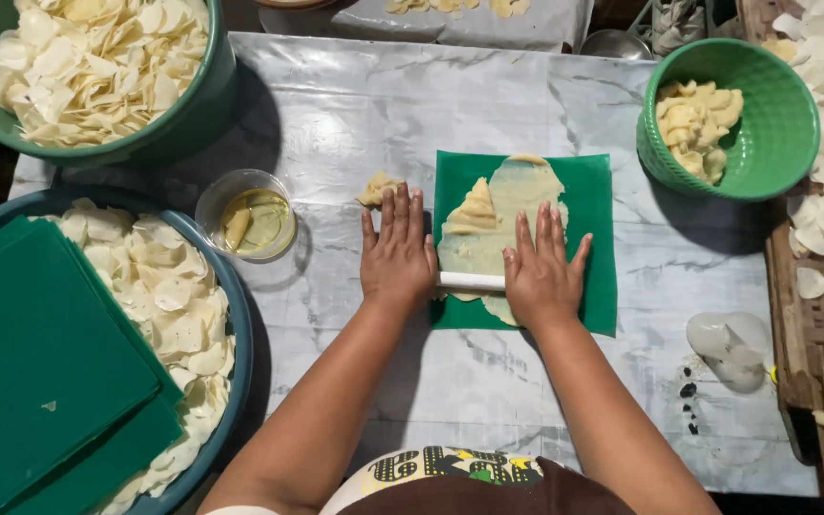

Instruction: Rolling out small portions of dough into thin sheets using a rolling pin on a mat.

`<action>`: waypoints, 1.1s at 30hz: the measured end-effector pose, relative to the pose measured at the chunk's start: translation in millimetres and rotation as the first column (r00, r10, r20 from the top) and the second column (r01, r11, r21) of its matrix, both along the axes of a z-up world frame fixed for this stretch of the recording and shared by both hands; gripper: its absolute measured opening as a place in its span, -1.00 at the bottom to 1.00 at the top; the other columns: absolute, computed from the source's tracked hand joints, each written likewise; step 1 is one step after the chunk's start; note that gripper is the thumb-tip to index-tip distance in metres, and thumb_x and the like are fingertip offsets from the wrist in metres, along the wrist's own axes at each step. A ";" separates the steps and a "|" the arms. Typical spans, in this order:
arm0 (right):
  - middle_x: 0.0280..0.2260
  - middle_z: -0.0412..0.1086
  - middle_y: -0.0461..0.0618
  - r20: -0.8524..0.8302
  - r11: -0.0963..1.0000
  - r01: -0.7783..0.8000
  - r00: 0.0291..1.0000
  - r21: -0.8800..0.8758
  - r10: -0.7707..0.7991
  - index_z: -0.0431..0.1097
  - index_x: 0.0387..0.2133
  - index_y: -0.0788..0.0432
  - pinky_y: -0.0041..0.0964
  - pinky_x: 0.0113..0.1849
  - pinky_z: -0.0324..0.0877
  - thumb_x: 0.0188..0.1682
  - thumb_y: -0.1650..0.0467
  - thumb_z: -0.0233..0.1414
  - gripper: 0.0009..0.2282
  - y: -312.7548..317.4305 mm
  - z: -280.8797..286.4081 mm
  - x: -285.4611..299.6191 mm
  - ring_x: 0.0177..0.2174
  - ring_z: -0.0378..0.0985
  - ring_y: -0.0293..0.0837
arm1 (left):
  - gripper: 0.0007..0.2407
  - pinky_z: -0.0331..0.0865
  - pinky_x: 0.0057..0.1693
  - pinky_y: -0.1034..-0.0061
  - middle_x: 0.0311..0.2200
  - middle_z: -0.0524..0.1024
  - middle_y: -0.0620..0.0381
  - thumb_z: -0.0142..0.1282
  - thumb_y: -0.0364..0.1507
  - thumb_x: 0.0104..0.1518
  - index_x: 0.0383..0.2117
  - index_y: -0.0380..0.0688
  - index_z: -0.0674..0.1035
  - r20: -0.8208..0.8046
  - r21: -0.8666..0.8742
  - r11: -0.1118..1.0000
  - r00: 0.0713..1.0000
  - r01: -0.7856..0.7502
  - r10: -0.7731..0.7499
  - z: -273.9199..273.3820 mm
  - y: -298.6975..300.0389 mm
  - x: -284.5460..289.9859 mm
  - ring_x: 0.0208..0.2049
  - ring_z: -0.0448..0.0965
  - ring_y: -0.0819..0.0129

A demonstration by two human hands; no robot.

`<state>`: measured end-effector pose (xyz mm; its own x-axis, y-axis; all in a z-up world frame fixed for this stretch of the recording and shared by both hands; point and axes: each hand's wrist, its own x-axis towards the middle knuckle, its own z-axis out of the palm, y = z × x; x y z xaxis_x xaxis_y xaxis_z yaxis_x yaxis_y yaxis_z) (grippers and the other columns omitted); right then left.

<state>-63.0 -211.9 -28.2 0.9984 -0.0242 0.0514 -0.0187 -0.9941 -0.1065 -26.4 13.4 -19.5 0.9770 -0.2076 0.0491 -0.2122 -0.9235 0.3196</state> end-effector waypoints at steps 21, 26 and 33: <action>0.47 -0.25 0.08 -0.087 0.995 -0.097 0.992 -0.009 0.096 -0.08 0.43 0.01 0.40 0.29 -0.41 0.18 0.06 -0.36 -0.42 -3.5 20.1 -31.4 0.43 -0.27 -0.01 | -0.45 -0.43 0.48 0.03 0.49 -0.13 -0.05 -0.41 -0.18 0.35 0.46 -0.11 0.01 -0.026 0.035 0.998 0.998 -0.048 0.049 14.7 -3.4 -44.6 0.51 -0.26 0.07; 0.46 -0.19 0.11 0.045 0.970 -0.241 0.970 0.021 0.240 -0.12 0.44 0.07 0.31 0.29 -0.28 0.17 0.14 -0.27 -0.41 -14.8 7.1 -93.8 0.39 -0.15 0.06 | -0.45 -0.37 0.47 0.06 0.50 -0.17 0.02 -0.41 -0.17 0.37 0.47 -0.03 -0.03 0.010 0.076 0.996 0.999 -0.038 0.037 -6.5 2.6 -106.4 0.50 -0.27 0.07; -0.11 0.35 -0.29 0.282 0.921 -0.367 0.904 0.129 0.321 0.43 0.06 -0.22 -0.13 0.12 0.27 0.03 0.32 0.01 -0.69 -42.7 -15.3 -113.8 -0.02 0.41 -0.20 | -0.47 0.01 0.38 0.15 0.40 0.14 -0.11 -0.02 -0.34 0.24 0.39 0.03 0.23 0.268 -0.064 0.991 0.958 0.121 -0.099 -8.0 23.6 -136.9 0.33 0.25 0.05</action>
